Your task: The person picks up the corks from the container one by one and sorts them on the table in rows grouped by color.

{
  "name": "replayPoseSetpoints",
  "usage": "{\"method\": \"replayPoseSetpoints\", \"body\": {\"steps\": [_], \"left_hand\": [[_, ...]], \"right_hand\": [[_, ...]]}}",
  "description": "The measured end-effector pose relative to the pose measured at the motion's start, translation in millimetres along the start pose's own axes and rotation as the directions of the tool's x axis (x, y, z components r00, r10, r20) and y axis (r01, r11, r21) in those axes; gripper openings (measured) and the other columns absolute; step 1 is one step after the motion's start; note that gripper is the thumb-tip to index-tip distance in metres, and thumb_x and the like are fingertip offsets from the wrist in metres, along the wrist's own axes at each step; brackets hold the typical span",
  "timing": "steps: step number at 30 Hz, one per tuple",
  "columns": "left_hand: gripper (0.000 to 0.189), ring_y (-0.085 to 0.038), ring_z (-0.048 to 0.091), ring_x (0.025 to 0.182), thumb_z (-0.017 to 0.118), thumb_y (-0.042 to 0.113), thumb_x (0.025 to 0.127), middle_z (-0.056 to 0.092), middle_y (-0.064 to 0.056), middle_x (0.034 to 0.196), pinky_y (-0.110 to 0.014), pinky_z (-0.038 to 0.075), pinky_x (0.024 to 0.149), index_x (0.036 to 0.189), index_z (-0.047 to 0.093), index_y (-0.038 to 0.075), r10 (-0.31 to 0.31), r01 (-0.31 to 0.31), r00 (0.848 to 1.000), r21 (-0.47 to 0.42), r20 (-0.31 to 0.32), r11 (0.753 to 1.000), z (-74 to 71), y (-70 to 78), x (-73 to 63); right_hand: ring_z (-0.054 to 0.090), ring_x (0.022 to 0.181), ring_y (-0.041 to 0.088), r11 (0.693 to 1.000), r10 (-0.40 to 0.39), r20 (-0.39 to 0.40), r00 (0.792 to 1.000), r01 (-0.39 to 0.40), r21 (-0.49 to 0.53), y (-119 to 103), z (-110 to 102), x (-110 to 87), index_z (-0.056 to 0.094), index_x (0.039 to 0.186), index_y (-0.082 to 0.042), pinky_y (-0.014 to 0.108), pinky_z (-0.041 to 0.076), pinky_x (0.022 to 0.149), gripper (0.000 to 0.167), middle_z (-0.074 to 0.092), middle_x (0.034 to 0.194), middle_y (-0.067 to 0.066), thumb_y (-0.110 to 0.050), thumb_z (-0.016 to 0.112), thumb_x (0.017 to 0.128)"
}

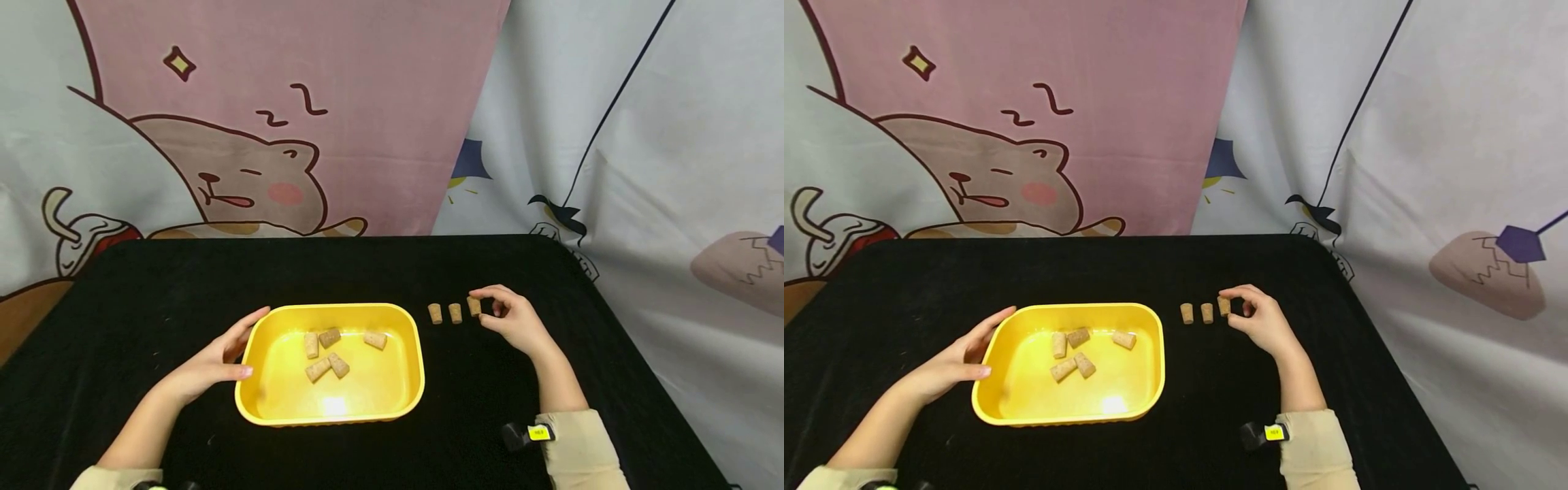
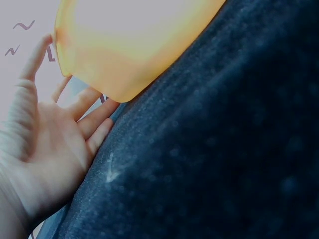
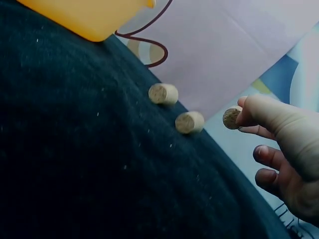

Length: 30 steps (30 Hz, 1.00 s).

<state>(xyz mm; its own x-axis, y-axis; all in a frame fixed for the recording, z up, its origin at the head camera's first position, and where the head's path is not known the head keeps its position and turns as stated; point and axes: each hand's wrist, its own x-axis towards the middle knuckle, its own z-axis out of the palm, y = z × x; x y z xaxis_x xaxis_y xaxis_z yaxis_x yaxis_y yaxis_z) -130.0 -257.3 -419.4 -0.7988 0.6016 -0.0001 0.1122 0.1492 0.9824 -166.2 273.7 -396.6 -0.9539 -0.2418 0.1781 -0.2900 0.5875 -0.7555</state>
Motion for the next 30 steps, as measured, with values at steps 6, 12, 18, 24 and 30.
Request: {"method": "replayPoseSetpoints", "body": {"steps": [6,12,18,24,30], "left_hand": [[0.077,-0.033,0.045,0.121,0.057,0.018,0.089,0.034,-0.028,0.144,-0.053,0.038,0.093,0.152,0.014,0.011,0.001,-0.001,1.000,0.005,-0.004,1.000,-0.1,-0.8,0.5],[0.077,-0.034,0.045,0.119,0.057,0.018,0.088,0.035,-0.028,0.143,-0.050,0.039,0.092,0.152,0.015,0.011,-0.004,0.004,1.000,0.006,-0.013,1.000,0.3,-0.7,0.5],[0.078,-0.036,0.045,0.119,0.057,0.017,0.088,0.035,-0.029,0.143,-0.049,0.040,0.092,0.152,0.014,0.010,-0.002,0.003,1.000,0.006,-0.018,1.000,1.2,-0.3,0.6],[0.077,-0.038,0.045,0.119,0.058,0.017,0.089,0.034,-0.029,0.143,-0.047,0.041,0.091,0.152,0.014,0.010,-0.005,0.005,1.000,-0.006,-0.016,1.000,1.2,0.5,0.6],[0.077,-0.036,0.045,0.119,0.058,0.017,0.088,0.033,-0.030,0.143,-0.041,0.045,0.090,0.152,0.014,0.011,-0.005,0.005,1.000,-0.019,-0.007,1.000,0.5,-0.8,0.5]], "right_hand": [[0.048,0.076,0.020,1.000,0.007,0.014,1.000,-0.007,0.013,14,5,-0.2,0.062,0.121,-0.010,0.029,0.042,0.064,0.038,0.057,0.112,0.007,-0.002,0.067,0.084],[0.047,0.074,0.023,1.000,0.026,0.037,0.999,-0.027,0.015,-9,4,-5.1,0.060,0.122,0.001,0.028,0.041,0.060,0.037,0.056,0.112,0.017,0.003,0.064,0.085],[0.047,0.075,0.022,0.998,0.060,0.034,0.998,-0.059,-0.017,14,7,-2.5,0.061,0.122,-0.010,0.031,0.042,0.061,0.038,0.057,0.109,0.009,-0.005,0.066,0.085],[0.048,0.075,0.022,0.995,0.084,0.017,0.996,-0.084,-0.047,21,9,-1.5,0.062,0.121,-0.013,0.032,0.043,0.061,0.038,0.057,0.106,0.007,-0.007,0.067,0.084],[0.049,0.076,0.023,0.993,0.104,0.029,0.994,-0.102,-0.053,19,8,-1.9,0.061,0.122,-0.015,0.033,0.043,0.061,0.038,0.057,0.107,0.006,-0.008,0.067,0.085]]}}
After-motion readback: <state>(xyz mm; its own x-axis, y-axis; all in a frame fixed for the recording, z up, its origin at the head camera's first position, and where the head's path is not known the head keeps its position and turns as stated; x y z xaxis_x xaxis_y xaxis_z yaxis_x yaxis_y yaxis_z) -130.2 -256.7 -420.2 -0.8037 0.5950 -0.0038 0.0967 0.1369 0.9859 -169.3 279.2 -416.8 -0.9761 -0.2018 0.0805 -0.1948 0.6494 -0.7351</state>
